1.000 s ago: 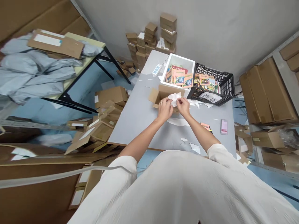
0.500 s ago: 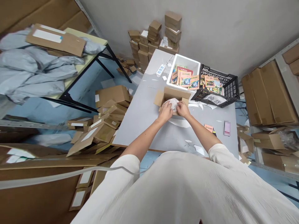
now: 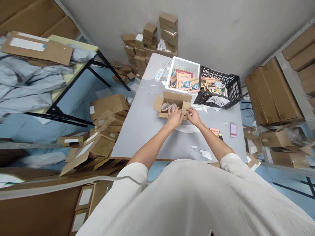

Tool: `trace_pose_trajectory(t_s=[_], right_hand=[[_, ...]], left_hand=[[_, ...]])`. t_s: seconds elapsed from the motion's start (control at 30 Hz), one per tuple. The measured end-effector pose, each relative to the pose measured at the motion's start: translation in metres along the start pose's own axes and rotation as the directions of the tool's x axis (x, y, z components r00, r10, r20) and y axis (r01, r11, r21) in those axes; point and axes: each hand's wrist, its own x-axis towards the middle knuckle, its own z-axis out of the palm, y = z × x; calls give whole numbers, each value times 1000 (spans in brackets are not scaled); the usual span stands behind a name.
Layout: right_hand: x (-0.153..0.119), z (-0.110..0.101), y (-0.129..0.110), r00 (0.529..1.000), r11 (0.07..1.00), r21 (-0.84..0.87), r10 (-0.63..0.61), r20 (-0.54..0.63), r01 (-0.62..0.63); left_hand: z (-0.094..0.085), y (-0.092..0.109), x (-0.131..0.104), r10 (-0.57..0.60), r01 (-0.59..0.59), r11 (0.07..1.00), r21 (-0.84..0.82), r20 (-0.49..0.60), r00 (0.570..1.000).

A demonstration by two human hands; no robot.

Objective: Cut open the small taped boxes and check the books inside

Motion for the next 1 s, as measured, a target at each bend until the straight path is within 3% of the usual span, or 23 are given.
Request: trace_pose_trajectory(t_s=[0.23,0.43,0.6,0.7,0.8,1.0], right_hand=[[-40,-49,50,990,997,53,63,-127,-57],[-112,-86,115,949,966,9,255,-182,-258],[-185,-94,165,884,887,-32,455,-107,-461],[-214,-95,189,848,846,-60,526,-70,-529],[-230,-97,207,833,831,-60,552,-34,-553],[-243,-97,227,817,822,-25,569,91,-569]], left_hand=[[25,57,2,209,-208,976,-59,12,978],[79,107,-2,290,-273,953,-131,136,947],[138,133,-14,234,-195,968,-161,279,931],[171,140,-22,197,-149,977,-155,369,908],[202,145,-29,149,-79,981,-174,434,888],[258,159,-40,-14,174,950,-259,521,854]])
